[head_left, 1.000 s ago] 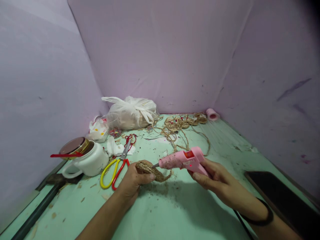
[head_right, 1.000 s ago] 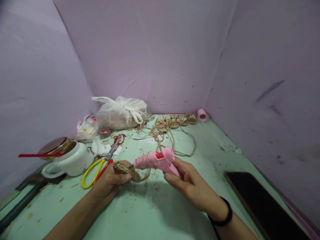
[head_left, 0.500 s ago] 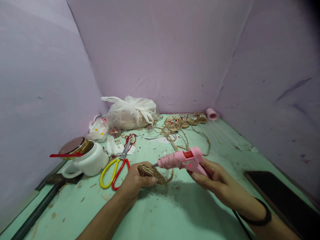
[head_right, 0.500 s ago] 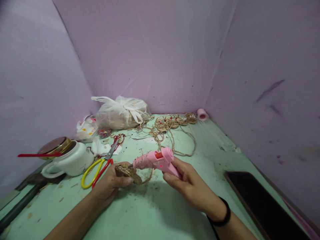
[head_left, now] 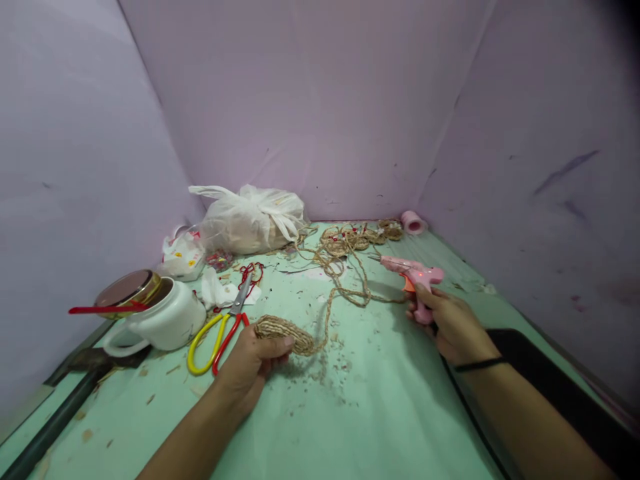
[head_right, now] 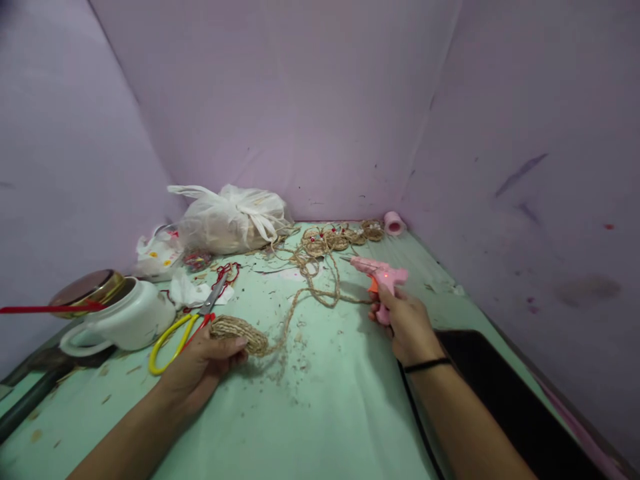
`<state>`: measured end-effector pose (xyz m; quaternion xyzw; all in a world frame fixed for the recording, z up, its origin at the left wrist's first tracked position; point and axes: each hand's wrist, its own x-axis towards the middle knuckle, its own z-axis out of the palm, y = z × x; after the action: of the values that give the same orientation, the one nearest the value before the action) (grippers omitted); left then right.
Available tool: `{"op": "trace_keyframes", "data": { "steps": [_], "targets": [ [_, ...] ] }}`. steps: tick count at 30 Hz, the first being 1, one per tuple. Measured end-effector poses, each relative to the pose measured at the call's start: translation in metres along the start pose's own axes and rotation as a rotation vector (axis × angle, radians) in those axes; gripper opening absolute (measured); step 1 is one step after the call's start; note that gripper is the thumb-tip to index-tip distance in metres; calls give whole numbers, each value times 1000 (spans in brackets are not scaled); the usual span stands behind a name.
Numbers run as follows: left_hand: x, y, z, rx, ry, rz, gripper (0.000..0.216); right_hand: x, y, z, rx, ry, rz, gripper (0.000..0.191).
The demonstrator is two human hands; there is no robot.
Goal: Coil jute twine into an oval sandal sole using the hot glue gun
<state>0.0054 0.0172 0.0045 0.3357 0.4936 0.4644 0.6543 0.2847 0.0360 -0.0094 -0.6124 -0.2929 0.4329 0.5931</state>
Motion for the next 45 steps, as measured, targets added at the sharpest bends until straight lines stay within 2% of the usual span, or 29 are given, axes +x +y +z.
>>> {"op": "trace_keyframes", "data": {
  "steps": [7, 11, 13, 15, 17, 19, 20, 23, 26, 28, 32, 34, 38, 42, 45],
  "targets": [
    [0, 0, 0, -19, 13, -38, 24, 10, 4, -2, -92, 76, -50, 11],
    [-3, 2, 0, -25, -10, -45, 24, -11, -6, 3, -192, 126, -192, 22],
    [-4, 3, 1, -24, -31, -55, 23, -30, -8, 15, -212, 90, -286, 27],
    [-5, 2, 3, -20, -63, -62, 23, -50, -7, 31, -212, -77, -229, 26],
    [-6, 1, 3, -15, -94, -66, 23, -65, -2, 46, -104, -411, 47, 33],
    [-6, 0, 3, -7, -104, -69, 23, -73, 4, 57, 12, -570, 230, 35],
    [-6, -1, 3, -1, -103, -71, 23, -75, 7, 60, 77, -588, 290, 35],
    [-5, -1, 2, 13, -92, -73, 23, -74, 14, 62, 224, -560, 410, 39],
    [-3, 0, 1, 17, -101, -77, 23, -72, 16, 60, 235, -576, 459, 40],
    [-2, 1, 0, 27, -115, -80, 22, -71, 16, 60, 202, -588, 399, 37],
    [0, 1, 0, 47, -69, -81, 23, -69, 13, 58, 90, -622, 114, 30],
    [1, 0, -1, 49, -47, -92, 25, -70, 11, 57, 64, -652, 17, 29],
    [2, -1, -2, 43, -32, -85, 23, -73, 9, 57, 25, -701, 93, 39],
    [2, 0, 0, 59, -34, -80, 22, -73, 10, 61, -101, -529, 100, 35],
    [1, 1, 1, 83, -42, -82, 22, -72, 10, 62, -131, -490, 92, 27]
  ]
}}
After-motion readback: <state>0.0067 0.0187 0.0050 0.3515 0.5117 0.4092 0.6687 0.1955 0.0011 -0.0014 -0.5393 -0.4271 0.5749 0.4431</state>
